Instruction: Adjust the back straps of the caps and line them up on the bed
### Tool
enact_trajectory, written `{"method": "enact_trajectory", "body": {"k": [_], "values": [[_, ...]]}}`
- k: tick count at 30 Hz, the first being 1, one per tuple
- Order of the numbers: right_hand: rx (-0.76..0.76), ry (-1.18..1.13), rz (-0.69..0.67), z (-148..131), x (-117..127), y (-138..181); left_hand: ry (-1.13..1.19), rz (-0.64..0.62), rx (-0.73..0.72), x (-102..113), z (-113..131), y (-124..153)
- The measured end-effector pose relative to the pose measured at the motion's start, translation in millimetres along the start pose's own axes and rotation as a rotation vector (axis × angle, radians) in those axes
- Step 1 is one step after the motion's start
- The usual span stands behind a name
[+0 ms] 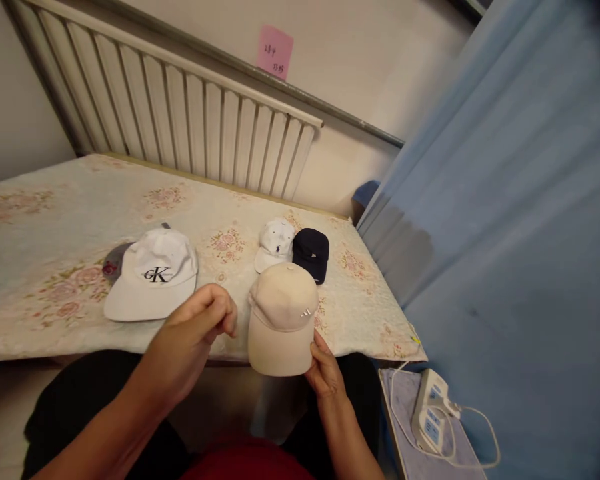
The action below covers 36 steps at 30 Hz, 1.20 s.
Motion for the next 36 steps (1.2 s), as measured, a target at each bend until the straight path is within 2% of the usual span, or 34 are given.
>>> {"method": "enact_trajectory", "body": {"k": [2,6,9,12,16,23,26,29,32,36], "values": [[-0.001,-0.002,0.006,1.1,2.3,-1.3,-0.003,-0.059,-0.007,-7.6,-15.8,-19.1],[-0.004,-0.017,0.002,2.2,5.2,-3.4,-0.122,-0.043,0.063,-4.7,-71.3,-48.8],[-0.011,-0.025,0.007,1.5,4.7,-3.8,-0.138,-0.025,0.121,1.3,-104.6,-58.1],[-0.007,-0.038,-0.012,-0.1,1.5,-3.9,-0.112,0.018,0.166,8.0,-121.1,-62.4],[-0.008,-0.038,-0.009,0.2,0.5,-5.3,-0.109,0.106,0.199,18.6,-129.4,-66.1],[-0.011,-0.033,-0.01,0.6,-3.4,-5.4,-0.131,0.084,0.295,17.1,-141.4,-59.6],[-0.018,-0.047,-0.03,0.1,-7.2,-5.1,0.047,0.064,0.464,10.6,-147.0,-53.2],[-0.025,-0.061,-0.032,0.2,-9.6,-4.9,0.307,-0.09,0.616,-7.4,-146.9,-47.0],[-0.034,-0.062,-0.041,1.7,-12.9,-3.3,0.462,-0.166,0.62,-21.3,-140.9,-45.4],[-0.047,-0.054,-0.036,5.9,-18.6,0.3,0.53,-0.079,0.548,-26.3,-137.9,-46.4]]}}
Point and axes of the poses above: each hand's wrist, its own y-axis away from the middle knuckle, its own x-axis out of the back of the hand, z = x × y, the point moved 6 cm from there along -y, towards the middle knuckle, and after that the axes turned 5 degrees about z, right-handed, at the moved point
